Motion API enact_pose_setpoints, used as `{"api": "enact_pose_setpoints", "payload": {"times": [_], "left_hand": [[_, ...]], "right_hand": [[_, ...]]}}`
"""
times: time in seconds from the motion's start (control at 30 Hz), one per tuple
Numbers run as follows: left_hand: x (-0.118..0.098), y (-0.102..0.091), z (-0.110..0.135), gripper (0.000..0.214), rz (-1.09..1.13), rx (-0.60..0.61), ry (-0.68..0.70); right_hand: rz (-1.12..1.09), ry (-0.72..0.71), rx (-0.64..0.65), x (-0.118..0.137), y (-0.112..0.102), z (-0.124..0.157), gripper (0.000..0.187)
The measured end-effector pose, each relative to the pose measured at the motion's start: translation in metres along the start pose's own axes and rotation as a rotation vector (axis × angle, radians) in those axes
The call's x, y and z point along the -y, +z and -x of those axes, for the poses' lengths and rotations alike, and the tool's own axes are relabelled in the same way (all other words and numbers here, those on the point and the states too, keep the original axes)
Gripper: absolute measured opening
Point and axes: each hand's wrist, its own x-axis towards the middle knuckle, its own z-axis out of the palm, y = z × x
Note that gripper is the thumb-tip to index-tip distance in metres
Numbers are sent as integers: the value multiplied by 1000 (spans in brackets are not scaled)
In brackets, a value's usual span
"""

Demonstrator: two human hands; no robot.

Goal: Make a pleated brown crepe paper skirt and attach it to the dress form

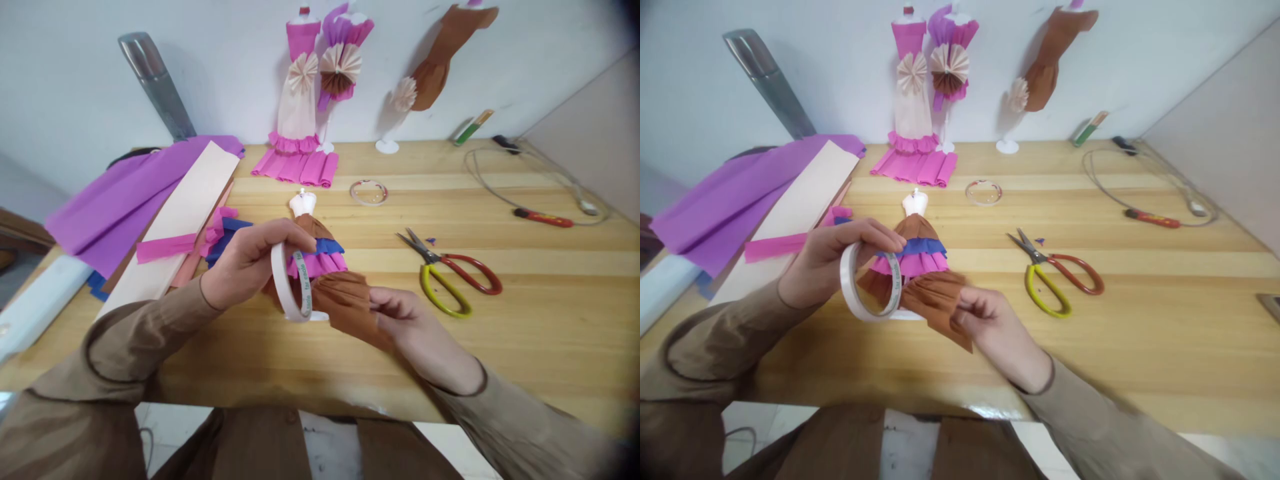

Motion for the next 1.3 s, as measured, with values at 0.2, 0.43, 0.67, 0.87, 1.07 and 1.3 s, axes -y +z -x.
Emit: {"api": "enact_pose_setpoints", "payload": {"times": [0.2,0.43,0.67,0.87,1.07,1.3], "left_hand": [[-4,0,2,17,12,125,79],[4,7,-4,15,185,-94,42],[15,12,-6,15,383,-289,-129],[12,14,-8,17,473,-450,-284],[15,11,-9,16,413,-509,-349],[16,15,-7,18,353,-485,-283]], "right_hand": [[339,-117,-265,16,-19,-5,10],[378,-245,-12,34,-13,-44,23],[487,-314,-259,25,-24,-38,18],[447,-507,-324,19,-31,-18,25],[289,-519,-309,18,-29,-9,35],[239,-258,-299,24,-13,-1,29]]}}
